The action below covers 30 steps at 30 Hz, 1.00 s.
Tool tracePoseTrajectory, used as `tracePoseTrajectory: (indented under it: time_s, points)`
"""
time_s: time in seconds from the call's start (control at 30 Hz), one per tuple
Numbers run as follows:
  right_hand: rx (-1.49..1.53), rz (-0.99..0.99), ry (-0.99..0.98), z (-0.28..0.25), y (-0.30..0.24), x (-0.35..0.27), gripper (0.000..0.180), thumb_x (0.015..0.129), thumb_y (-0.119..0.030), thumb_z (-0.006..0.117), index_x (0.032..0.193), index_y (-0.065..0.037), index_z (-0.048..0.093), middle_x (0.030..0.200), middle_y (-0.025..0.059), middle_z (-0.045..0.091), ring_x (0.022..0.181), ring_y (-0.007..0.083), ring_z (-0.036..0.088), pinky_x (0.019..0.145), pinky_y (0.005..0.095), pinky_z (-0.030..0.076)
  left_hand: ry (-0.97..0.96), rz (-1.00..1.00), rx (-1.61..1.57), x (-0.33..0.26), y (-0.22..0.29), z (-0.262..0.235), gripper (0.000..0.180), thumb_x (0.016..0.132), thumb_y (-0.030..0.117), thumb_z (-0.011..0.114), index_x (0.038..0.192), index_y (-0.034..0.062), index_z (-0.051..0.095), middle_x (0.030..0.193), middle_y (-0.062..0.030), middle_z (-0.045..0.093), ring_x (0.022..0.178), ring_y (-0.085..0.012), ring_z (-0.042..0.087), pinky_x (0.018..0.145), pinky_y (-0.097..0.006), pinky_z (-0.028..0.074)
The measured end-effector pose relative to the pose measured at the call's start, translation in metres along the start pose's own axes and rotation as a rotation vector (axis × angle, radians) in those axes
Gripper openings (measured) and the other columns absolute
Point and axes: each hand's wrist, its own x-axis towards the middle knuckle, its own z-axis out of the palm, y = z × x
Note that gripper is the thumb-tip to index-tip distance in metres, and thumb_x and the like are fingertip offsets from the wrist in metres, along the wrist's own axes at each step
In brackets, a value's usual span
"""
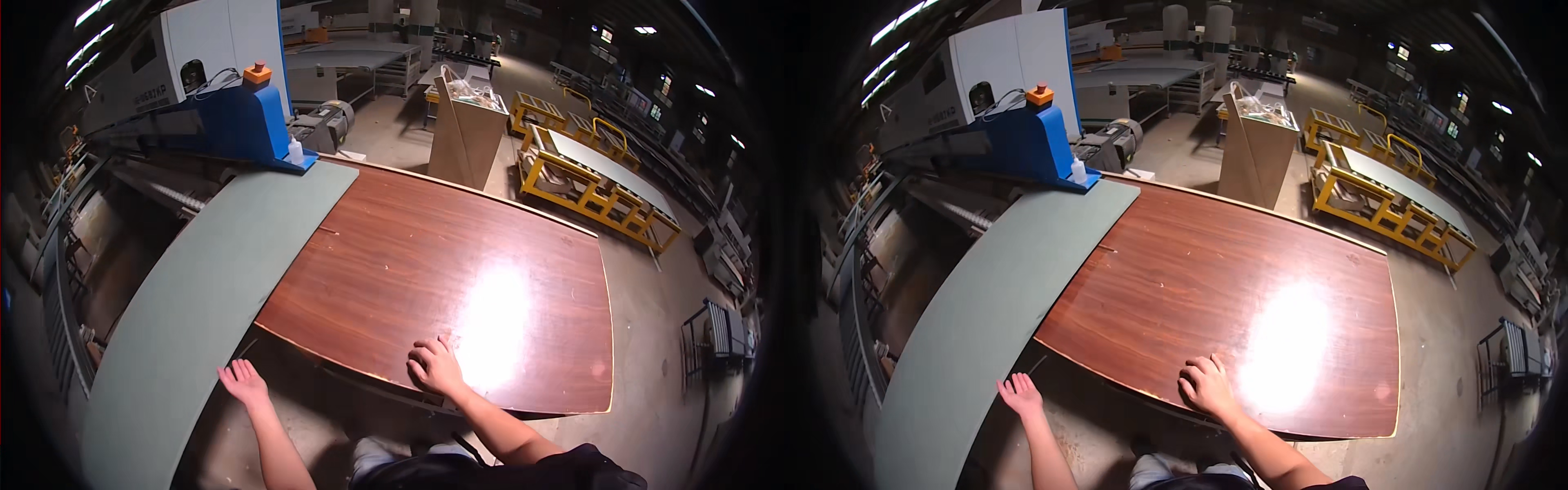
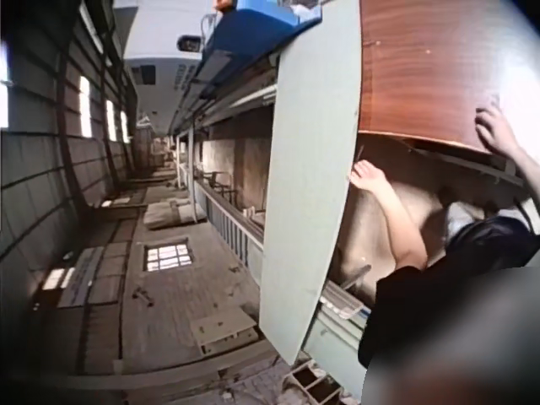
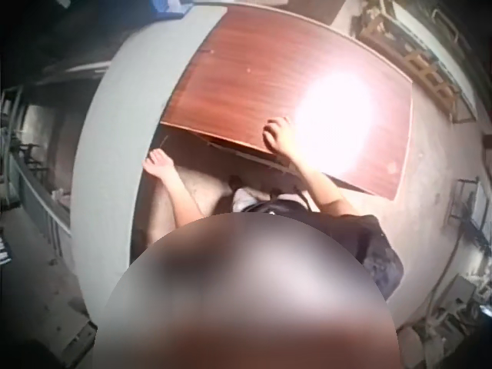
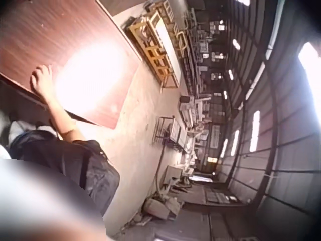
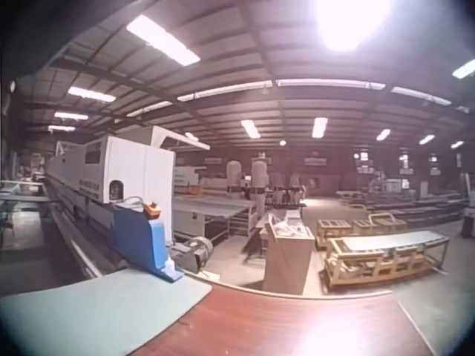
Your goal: Moving large green furniture panels from a work area and stacking them together.
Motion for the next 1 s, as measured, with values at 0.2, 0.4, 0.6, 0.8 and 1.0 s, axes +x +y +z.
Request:
tracePoseTrajectory:
  time_s: [0.2,0.4,0.6,0.8,1.0]
  points:
    - [-0.076,0.111,0.049,0.006,-0.005,0.014,0.019,0.077,-0.019,0.065,0.093,-0.009,0.065,0.106,0.0085,0.06,0.1,0.0288,0.055,0.091,0.0418,0.042,-0.116,-0.025,-0.208,0.036,-0.016,0.055,0.051,0.088,0.028,0.06,0.127,-0.0025,0.046,0.128,-0.0134,0.052,0.117,-0.0261,0.05,0.102,-0.034,0.041]
    - [-0.085,0.123,0.072,0.009,-0.006,0.01,0.019,0.078,-0.018,0.065,0.094,-0.009,0.066,0.108,0.0081,0.061,0.1,0.0288,0.056,0.091,0.0411,0.042,0.049,-0.013,-0.239,0.023,-0.013,0.076,0.046,0.088,0.021,0.057,0.125,-0.0041,0.048,0.129,-0.0151,0.053,0.117,-0.0292,0.052,0.099,-0.037,0.042]
    - [0.002,0.136,0.148,0.009,0.009,0.0,0.019,0.08,-0.016,0.065,0.096,-0.005,0.065,0.106,0.011,0.061,0.099,0.0321,0.057,0.088,0.0402,0.046,-0.099,-0.124,-0.234,0.002,-0.005,0.018,0.042,0.09,0.018,0.054,0.124,-0.0058,0.048,0.128,-0.0168,0.053,0.117,-0.0312,0.052,0.1,-0.04,0.043]
    - [0.34,0.144,0.376,0.005,0.038,-0.014,0.017,0.081,-0.009,0.065,0.095,0.0,0.063,0.102,0.0173,0.062,0.097,0.0342,0.059,0.087,0.0376,0.047,-0.067,-0.268,-0.239,-0.109,0.001,-0.037,0.041,0.09,0.018,0.051,0.124,-0.0048,0.048,0.127,-0.0157,0.054,0.117,-0.0313,0.051,0.099,-0.042,0.044]
    - [0.296,0.121,0.454,-0.063,0.042,-0.067,0.023,0.08,-0.006,0.064,0.101,0.0,0.06,0.123,0.021,0.051,0.112,0.036,0.052,0.094,0.0408,0.043,0.025,-0.318,-0.217,-0.248,0.012,-0.099,0.04,0.09,0.02,0.053,0.126,0.0009,0.049,0.128,-0.012,0.054,0.118,-0.0294,0.051,0.1,-0.043,0.043]
